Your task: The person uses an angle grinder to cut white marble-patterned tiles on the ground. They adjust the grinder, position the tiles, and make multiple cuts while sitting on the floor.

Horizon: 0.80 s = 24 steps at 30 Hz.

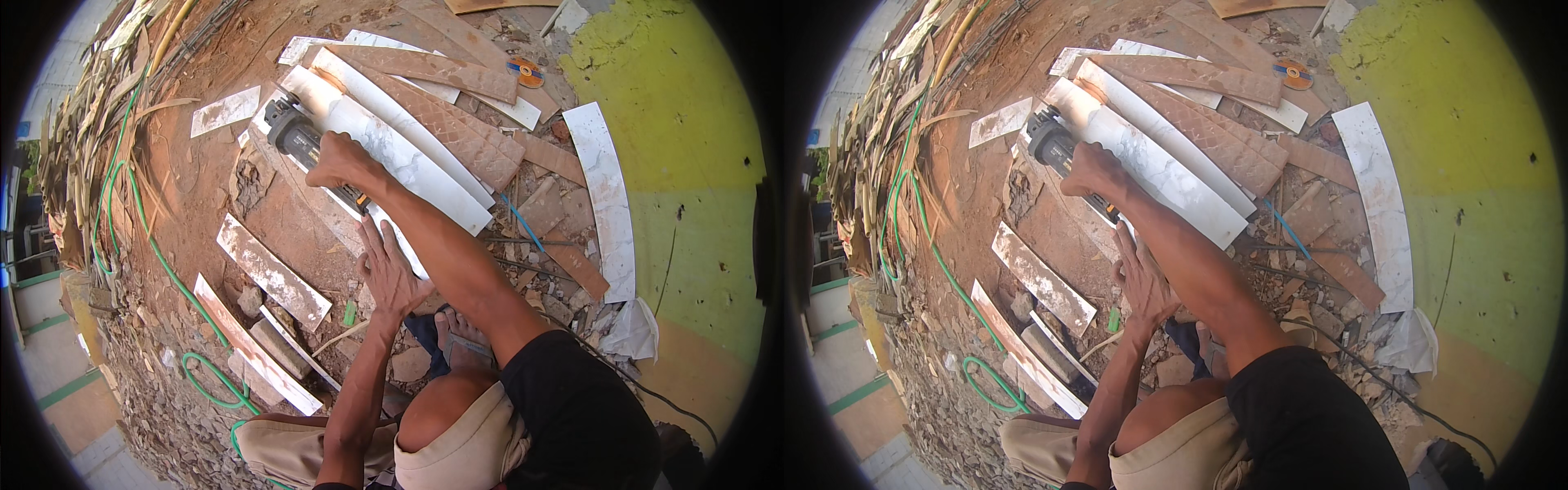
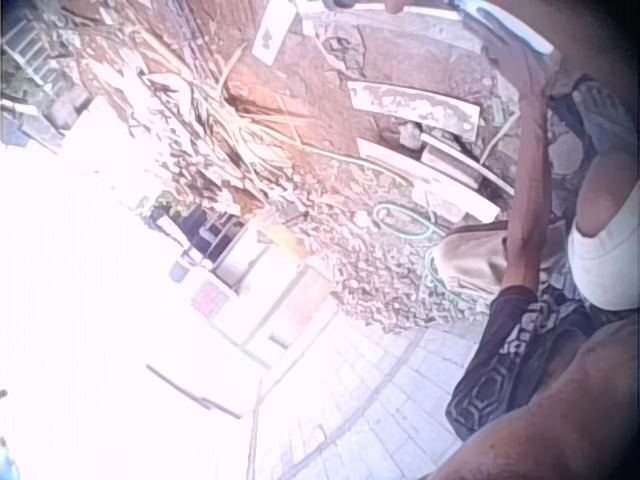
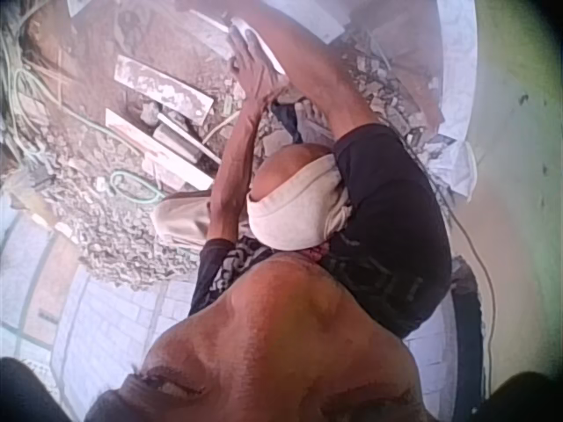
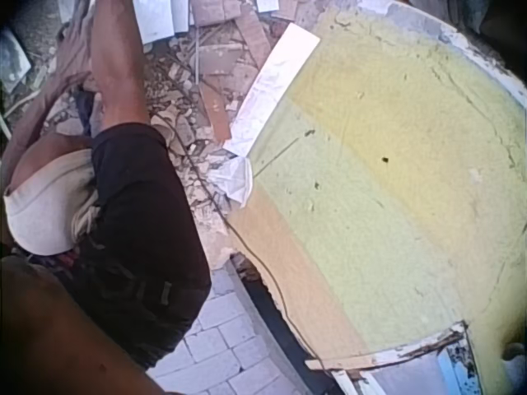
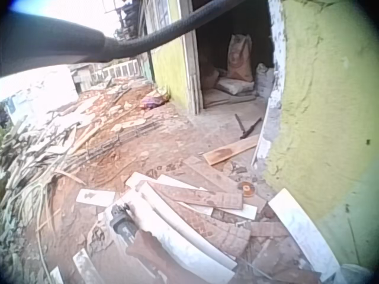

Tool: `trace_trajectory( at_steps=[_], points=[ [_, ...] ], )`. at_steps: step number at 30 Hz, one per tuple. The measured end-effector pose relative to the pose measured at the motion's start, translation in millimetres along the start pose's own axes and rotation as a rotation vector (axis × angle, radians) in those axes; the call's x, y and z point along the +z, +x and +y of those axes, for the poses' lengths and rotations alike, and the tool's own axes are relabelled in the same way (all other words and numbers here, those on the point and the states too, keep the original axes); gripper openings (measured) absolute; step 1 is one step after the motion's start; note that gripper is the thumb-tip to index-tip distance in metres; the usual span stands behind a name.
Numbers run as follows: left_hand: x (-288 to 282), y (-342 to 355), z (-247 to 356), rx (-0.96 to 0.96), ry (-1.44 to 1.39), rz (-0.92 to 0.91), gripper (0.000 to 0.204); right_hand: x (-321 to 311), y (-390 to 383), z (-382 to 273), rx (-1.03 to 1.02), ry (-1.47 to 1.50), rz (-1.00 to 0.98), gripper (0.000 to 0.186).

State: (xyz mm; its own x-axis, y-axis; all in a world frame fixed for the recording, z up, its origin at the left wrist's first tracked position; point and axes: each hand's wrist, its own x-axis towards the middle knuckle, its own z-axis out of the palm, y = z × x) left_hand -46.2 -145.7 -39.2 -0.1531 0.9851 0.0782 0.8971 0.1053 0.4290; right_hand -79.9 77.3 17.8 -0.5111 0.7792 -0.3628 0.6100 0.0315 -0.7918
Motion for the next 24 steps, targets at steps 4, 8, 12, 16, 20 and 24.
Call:
trace_trajectory(
  at_steps=[4,8,12,16,20,24],
  points=[
    [2.1,-1.2,-1.2,0.001,0.021,-0.007,0.119,0.3,-2.1,1.7,0.014,-0.015,0.002,0.039],
    [1.9,-0.9,0.0,-0.007,0.010,-0.012,0.119,-0.1,-3.7,4.2,0.018,-0.023,0.008,0.040],
    [4.3,-1.3,-1.7,-0.015,0.079,-0.012,0.129,0.2,-5.8,5.3,0.016,-0.011,0.002,0.039],
    [4.1,-1.0,-1.2,-0.021,0.081,-0.018,0.130,0.6,-7.3,7.7,0.010,-0.013,0.001,0.040],
    [1.8,0.4,0.4,-0.030,0.093,-0.033,0.130,1.7,-8.3,7.7,0.003,-0.014,0.021,0.040],
    [1.9,1.2,-0.2,0.002,0.087,-0.004,0.128,-0.3,-3.1,3.2,-0.058,-0.015,0.052,0.040]
  ],
)
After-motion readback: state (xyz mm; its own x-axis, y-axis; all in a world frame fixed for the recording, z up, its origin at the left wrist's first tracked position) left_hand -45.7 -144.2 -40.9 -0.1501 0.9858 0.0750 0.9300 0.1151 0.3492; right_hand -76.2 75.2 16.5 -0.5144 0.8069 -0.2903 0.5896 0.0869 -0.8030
